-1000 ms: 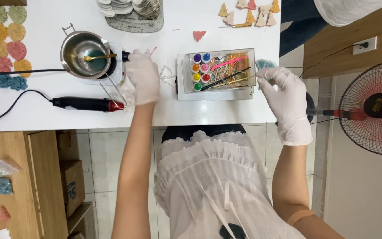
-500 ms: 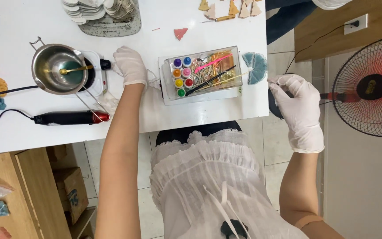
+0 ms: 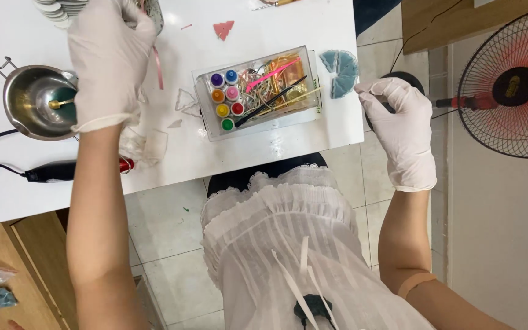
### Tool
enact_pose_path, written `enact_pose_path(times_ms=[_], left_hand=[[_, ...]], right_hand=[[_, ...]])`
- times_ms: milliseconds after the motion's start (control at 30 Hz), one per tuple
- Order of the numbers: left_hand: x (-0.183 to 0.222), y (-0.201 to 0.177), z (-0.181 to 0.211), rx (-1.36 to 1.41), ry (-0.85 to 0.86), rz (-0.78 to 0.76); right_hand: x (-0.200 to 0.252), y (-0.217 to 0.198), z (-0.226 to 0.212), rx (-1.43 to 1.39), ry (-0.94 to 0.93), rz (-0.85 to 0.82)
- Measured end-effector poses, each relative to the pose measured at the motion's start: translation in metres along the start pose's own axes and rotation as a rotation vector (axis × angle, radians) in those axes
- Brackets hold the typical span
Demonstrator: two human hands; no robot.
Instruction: Preparing and organizing decorative wax pieces and components for candle production.
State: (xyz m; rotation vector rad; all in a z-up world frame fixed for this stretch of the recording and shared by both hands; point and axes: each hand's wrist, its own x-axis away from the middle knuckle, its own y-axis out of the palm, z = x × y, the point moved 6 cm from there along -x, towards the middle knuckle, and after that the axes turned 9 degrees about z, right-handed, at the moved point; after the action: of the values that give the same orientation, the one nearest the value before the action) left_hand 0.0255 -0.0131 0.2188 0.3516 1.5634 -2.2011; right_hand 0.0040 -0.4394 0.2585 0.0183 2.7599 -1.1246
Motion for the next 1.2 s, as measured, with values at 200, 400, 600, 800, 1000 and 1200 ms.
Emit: enact_pose_path(times_ms=[200, 400, 600, 800, 1000, 1200], left_hand=[[-0.009, -0.074, 0.162, 0.24, 0.541, 0.148], [0.043, 0.036, 0.209, -0.043, 0.58, 0.064], [0.11, 0.041, 0.232, -0.078, 0.368, -0.163], [0.168, -0.008, 0.232, 0.073, 0.122, -0.361], [0.173, -0.02, 0.201, 0.024, -0.058, -0.228], [0.172, 0.001, 0.191, -0.08, -0.012, -0.25]], right_hand=[[-0.004, 0.014, 0.004, -0.097, 0.015, 0.009], [-0.009, 0.022, -0.008, -0.007, -0.115, -0.004], [-0.021, 0.039, -0.014, 0.105, -0.201, -0.027], [-0.03, 0.085, -0.049, 0.153, -0.599, -0.094], [-0.024, 0.144, -0.072, 0.312, -0.905, -0.34], [-0.03, 0.15, -0.069, 0.389, -0.917, -0.427]])
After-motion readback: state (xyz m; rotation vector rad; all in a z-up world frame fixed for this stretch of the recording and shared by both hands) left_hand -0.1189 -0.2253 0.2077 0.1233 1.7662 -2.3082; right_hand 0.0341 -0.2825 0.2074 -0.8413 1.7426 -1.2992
